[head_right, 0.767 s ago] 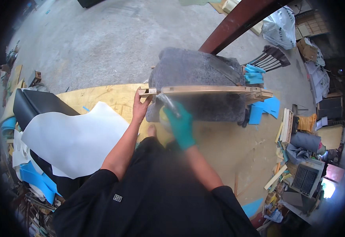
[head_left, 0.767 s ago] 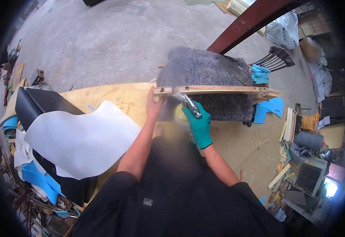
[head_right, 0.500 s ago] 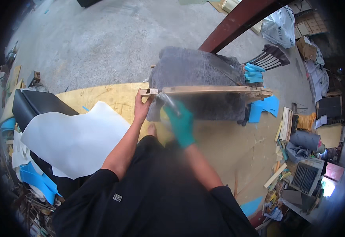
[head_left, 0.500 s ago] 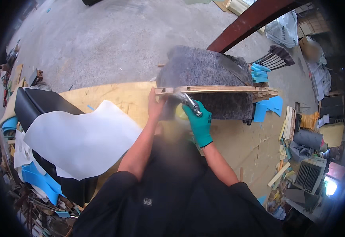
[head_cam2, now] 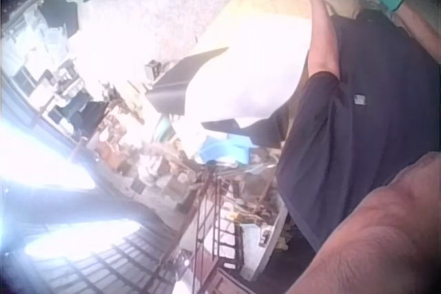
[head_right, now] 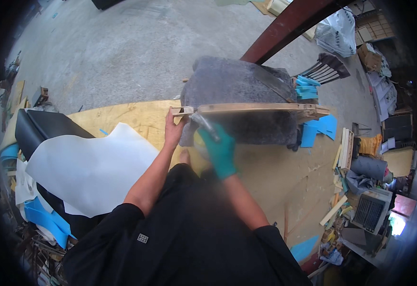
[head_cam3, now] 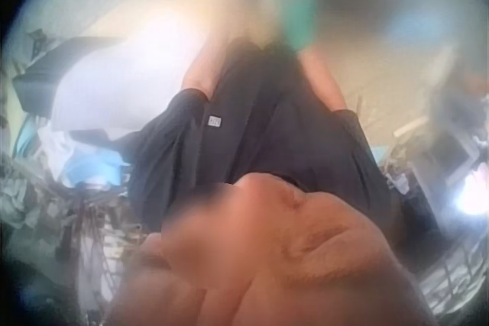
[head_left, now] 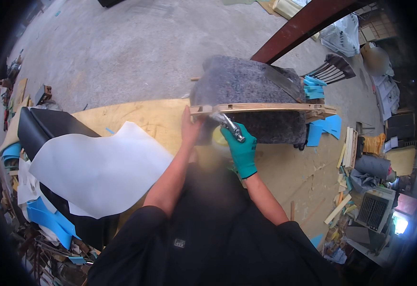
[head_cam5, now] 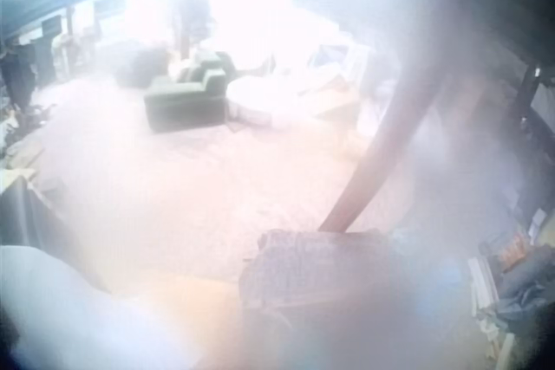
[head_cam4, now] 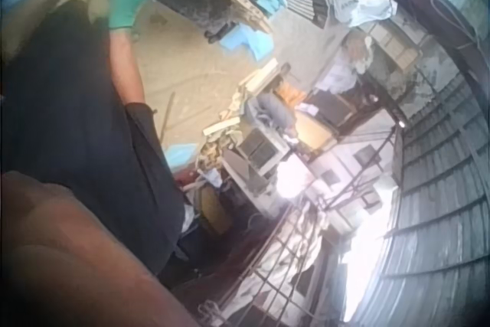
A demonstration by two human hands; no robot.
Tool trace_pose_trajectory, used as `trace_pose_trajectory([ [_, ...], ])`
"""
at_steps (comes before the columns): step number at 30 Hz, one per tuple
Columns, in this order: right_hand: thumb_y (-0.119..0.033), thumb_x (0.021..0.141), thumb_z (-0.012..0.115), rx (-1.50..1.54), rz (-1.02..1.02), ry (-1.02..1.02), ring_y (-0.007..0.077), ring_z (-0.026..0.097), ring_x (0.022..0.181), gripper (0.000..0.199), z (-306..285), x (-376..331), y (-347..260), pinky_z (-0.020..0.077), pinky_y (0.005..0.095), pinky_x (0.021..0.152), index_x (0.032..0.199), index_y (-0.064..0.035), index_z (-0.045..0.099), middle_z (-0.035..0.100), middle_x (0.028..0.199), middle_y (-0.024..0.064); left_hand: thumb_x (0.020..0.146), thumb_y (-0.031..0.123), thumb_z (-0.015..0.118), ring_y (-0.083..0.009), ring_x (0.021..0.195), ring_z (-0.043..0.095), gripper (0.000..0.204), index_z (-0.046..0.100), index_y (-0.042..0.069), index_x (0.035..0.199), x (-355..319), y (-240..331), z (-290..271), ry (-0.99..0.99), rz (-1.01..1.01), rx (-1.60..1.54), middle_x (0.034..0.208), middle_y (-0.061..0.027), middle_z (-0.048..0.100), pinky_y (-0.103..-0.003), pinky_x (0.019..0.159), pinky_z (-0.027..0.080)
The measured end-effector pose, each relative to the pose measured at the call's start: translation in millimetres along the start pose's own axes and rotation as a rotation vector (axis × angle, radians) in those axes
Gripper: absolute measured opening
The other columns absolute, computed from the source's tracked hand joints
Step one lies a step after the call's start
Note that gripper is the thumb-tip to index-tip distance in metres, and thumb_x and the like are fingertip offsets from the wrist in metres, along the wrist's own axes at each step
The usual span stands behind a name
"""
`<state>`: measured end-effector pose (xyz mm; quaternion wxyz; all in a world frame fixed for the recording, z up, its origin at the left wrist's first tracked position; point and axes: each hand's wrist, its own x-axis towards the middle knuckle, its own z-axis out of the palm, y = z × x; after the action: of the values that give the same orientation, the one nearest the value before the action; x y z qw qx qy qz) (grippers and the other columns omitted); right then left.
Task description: The person applies blue painter's tape to a wooden piece, then uses a spray gun to apply a finish to the exposed wood. The person repeats the process of taping and spraying on different sections of the wooden piece.
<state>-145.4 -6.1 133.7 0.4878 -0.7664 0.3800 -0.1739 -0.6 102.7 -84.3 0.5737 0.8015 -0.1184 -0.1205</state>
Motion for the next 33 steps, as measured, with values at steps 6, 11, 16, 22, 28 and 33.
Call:
trace_pose_trajectory([
  [6,-0.021,0.099,0.089,0.057,-0.004,-0.026,0.0054,0.068,0.087,0.033,4.2,-4.7,-4.3,0.0594,0.0320,0.079,0.127,-0.0060,0.081,0.083,0.099,0.0025,0.094,0.015,0.085,-0.0363,0.153,0.052,0.086,0.045,0.003,0.170,-5.6,17.1,-0.2,-0.019,-0.065,-0.063,0.163,-0.0214,0.054,-0.043,0.127,0.042],
  [11,-0.022,0.099,0.088,0.034,-0.050,-0.078,0.0063,0.068,0.088,0.034,11.1,-6.6,-12.3,0.0598,0.0332,0.079,0.127,-0.0051,0.080,0.082,0.099,0.0058,0.095,0.019,0.082,-0.0386,0.157,0.049,0.091,0.038,0.000,0.172,0.2,11.7,-7.0,-0.057,-0.079,-0.024,0.168,-0.0251,0.050,-0.043,0.128,0.042],
  [16,-0.021,0.100,0.087,-0.018,-0.196,-0.072,0.0063,0.069,0.090,0.039,10.6,-9.0,-8.2,0.0601,0.0331,0.081,0.134,-0.0052,0.078,0.082,0.101,0.0068,0.096,0.023,0.080,-0.0394,0.160,0.046,0.093,0.035,0.001,0.174,-4.3,16.8,-2.4,-0.095,-0.100,-0.020,0.171,-0.0263,0.048,-0.044,0.130,0.040],
  [22,-0.014,0.103,0.082,0.311,-0.004,-0.034,0.0074,0.071,0.099,0.043,-6.2,-19.0,3.6,0.0595,0.0306,0.088,0.144,-0.0036,0.074,0.082,0.114,0.0010,0.097,0.032,0.087,-0.0364,0.154,0.051,0.093,0.040,0.002,0.172,9.7,-3.9,-10.3,-0.085,-0.085,-0.025,0.166,-0.0228,0.052,-0.045,0.127,0.042],
  [28,-0.012,0.103,0.082,0.296,0.079,0.091,0.0060,0.069,0.099,0.040,-37.0,-17.0,22.5,0.0588,0.0304,0.090,0.142,-0.0020,0.075,0.082,0.115,0.0011,0.100,0.019,0.088,-0.0287,0.143,0.063,0.079,0.048,0.002,0.166,7.4,14.3,-12.3,-0.095,-0.006,0.004,0.157,-0.0179,0.058,-0.041,0.119,0.051],
  [33,-0.016,0.101,0.086,0.088,0.049,0.137,0.0050,0.068,0.096,0.037,-41.3,-12.6,32.2,0.0591,0.0302,0.088,0.135,-0.0024,0.079,0.083,0.109,0.0023,0.101,0.018,0.087,-0.0290,0.142,0.062,0.077,0.048,0.002,0.165,13.3,10.9,-14.6,-0.122,-0.028,-0.023,0.158,-0.0177,0.056,-0.042,0.118,0.052],
])
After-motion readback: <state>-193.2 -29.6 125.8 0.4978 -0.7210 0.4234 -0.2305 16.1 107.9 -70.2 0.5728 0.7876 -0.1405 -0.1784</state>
